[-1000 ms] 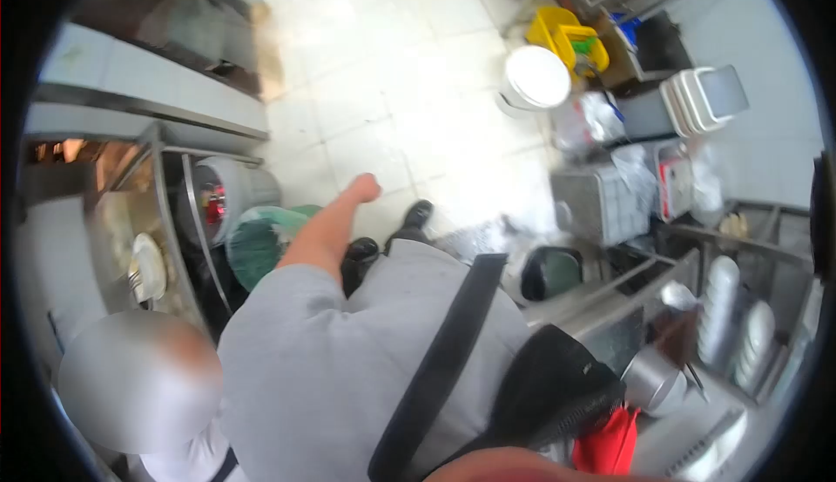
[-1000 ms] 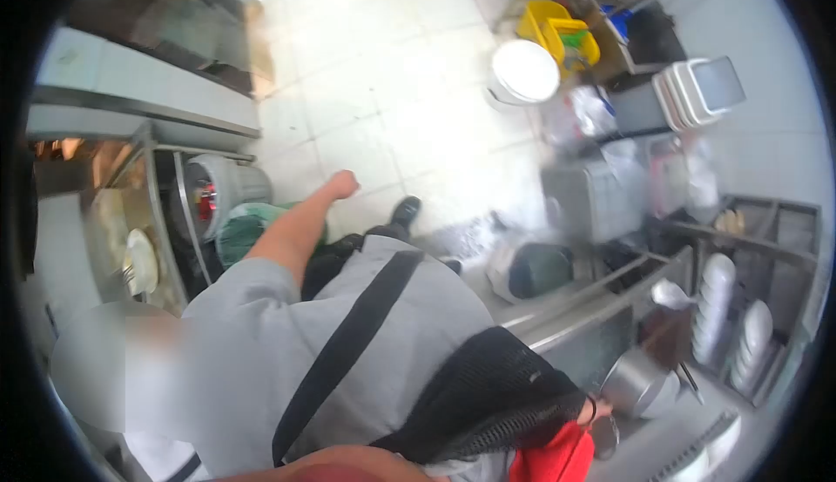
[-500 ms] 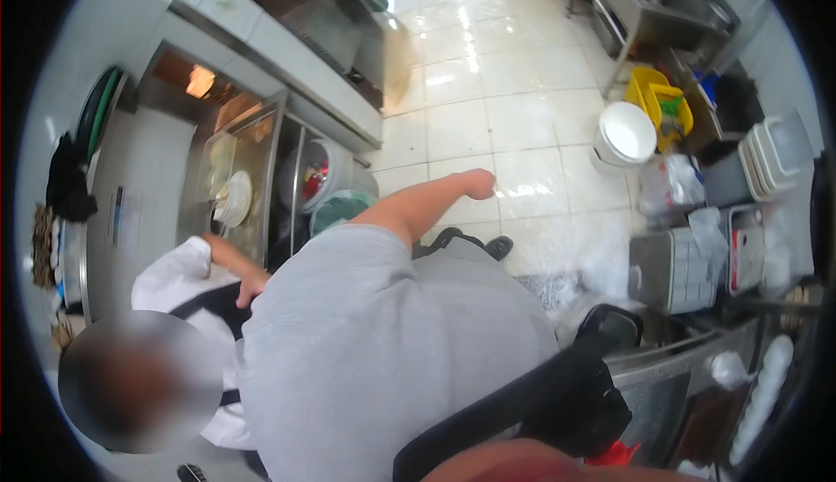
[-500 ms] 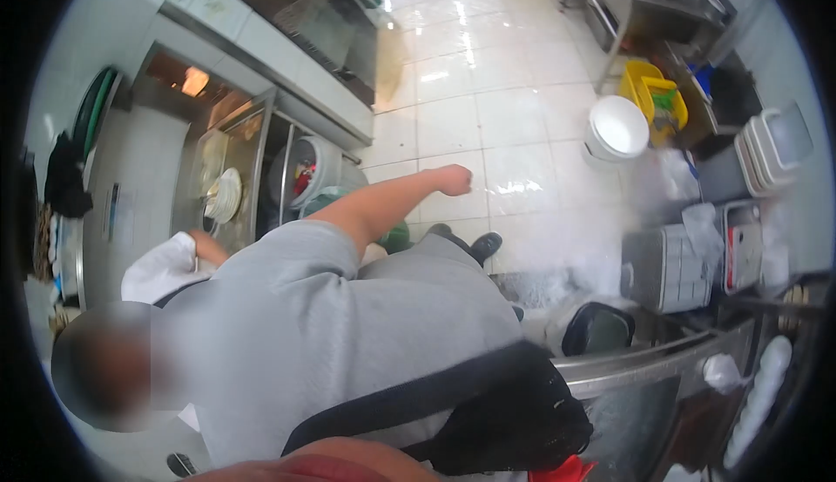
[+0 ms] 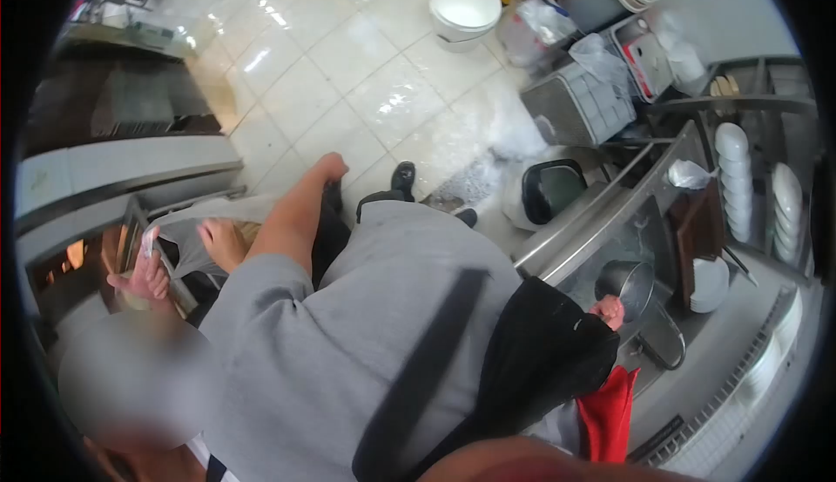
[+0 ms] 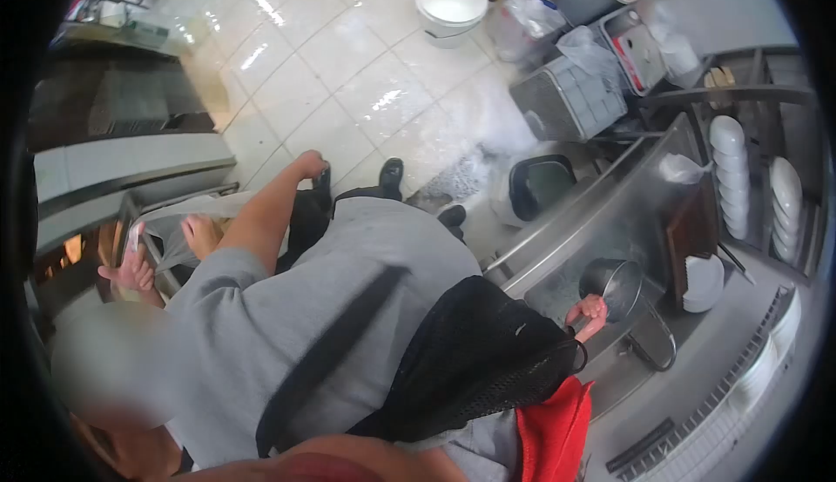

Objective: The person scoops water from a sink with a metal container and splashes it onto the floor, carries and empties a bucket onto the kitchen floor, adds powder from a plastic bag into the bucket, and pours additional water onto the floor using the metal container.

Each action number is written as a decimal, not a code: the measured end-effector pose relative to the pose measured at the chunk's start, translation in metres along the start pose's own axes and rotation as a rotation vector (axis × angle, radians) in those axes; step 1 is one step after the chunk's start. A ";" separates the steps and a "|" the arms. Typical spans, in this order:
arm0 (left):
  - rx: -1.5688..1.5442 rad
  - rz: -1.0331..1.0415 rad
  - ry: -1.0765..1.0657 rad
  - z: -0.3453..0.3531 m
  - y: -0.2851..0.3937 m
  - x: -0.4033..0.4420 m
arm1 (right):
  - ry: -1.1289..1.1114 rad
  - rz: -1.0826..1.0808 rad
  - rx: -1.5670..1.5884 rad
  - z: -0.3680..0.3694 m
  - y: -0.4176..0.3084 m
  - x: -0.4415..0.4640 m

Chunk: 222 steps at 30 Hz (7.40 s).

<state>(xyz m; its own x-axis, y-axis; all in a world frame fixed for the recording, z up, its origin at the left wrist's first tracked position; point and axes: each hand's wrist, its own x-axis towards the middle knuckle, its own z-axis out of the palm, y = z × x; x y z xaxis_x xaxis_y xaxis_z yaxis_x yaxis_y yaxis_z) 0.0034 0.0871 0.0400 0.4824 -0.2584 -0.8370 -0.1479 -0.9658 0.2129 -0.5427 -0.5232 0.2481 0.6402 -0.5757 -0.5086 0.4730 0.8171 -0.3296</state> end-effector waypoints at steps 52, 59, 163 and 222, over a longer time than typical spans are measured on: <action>-0.782 -0.047 0.371 0.030 -0.040 -0.036 | 0.946 -1.248 -1.953 0.303 0.051 0.126; -0.127 0.067 0.201 0.016 -0.011 -0.052 | 1.259 -0.393 -1.758 -0.023 -0.016 -0.004; 0.009 0.235 0.268 0.052 -0.049 0.000 | -0.080 -0.132 -0.552 0.319 -0.003 0.055; -0.093 0.195 0.211 -0.056 0.115 -0.105 | 0.315 -0.071 0.042 -0.078 0.003 0.068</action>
<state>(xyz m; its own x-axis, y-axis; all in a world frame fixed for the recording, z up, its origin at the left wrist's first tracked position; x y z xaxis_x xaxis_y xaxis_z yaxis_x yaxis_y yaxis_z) -0.0164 0.0022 0.1807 0.6227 -0.4287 -0.6545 -0.1804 -0.8927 0.4130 -0.5452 -0.5571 0.1501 0.3888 -0.5881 -0.7092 0.5387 0.7696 -0.3428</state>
